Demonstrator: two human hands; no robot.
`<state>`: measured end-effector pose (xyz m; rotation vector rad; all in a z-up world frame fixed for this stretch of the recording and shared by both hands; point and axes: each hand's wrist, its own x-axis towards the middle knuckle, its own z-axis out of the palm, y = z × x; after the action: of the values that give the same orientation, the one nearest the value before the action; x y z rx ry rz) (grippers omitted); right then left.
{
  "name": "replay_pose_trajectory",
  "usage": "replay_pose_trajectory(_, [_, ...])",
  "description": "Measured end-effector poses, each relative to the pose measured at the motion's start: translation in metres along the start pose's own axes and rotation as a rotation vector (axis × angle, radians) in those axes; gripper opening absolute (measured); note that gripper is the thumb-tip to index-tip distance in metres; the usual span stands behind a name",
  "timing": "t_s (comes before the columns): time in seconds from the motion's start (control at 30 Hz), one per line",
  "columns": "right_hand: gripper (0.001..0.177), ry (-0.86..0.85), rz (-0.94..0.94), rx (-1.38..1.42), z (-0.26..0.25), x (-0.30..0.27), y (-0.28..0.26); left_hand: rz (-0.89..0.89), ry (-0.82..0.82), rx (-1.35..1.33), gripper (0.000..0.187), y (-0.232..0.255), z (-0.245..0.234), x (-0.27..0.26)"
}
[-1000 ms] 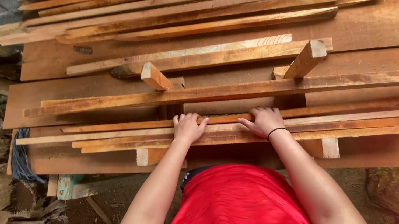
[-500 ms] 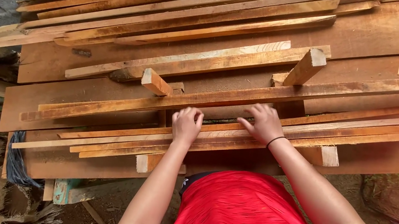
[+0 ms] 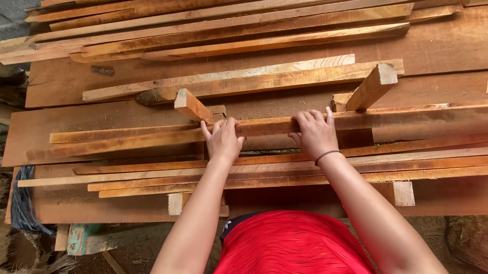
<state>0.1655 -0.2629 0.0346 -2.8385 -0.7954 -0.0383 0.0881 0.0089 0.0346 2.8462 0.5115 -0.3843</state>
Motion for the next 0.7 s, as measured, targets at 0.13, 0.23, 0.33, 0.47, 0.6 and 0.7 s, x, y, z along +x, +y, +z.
replay_pose_trajectory(0.13, [0.054, -0.027, -0.028, -0.009, -0.05, -0.041, -0.003, 0.116, 0.0, 0.001, 0.045, 0.009, -0.047, -0.065])
replay_pose_trajectory(0.23, [0.061, 0.041, -0.126, 0.001, -0.102, -0.067, -0.009, 0.237, 0.046, -0.069, 0.054, 0.02, -0.081, -0.108])
replay_pose_trajectory(0.33, [0.055, 0.062, -0.215, 0.029, -0.127, -0.093, -0.014, 0.265, 0.042, -0.067, 0.056, 0.028, -0.1, -0.146])
replay_pose_trajectory(0.47, [0.047, 0.092, -0.283, 0.085, -0.135, -0.11, -0.022, 0.285, 0.093, -0.068, 0.037, 0.018, -0.101, -0.166])
replay_pose_trajectory(0.6, [0.047, 0.088, -0.313, 0.105, -0.147, -0.116, -0.024, 0.321, 0.095, -0.114, 0.032, 0.015, -0.108, -0.181])
replay_pose_trajectory(0.7, [0.046, 0.077, -0.299, 0.129, -0.144, -0.121, -0.026, 0.326, 0.116, -0.135, 0.034, 0.016, -0.11, -0.184])
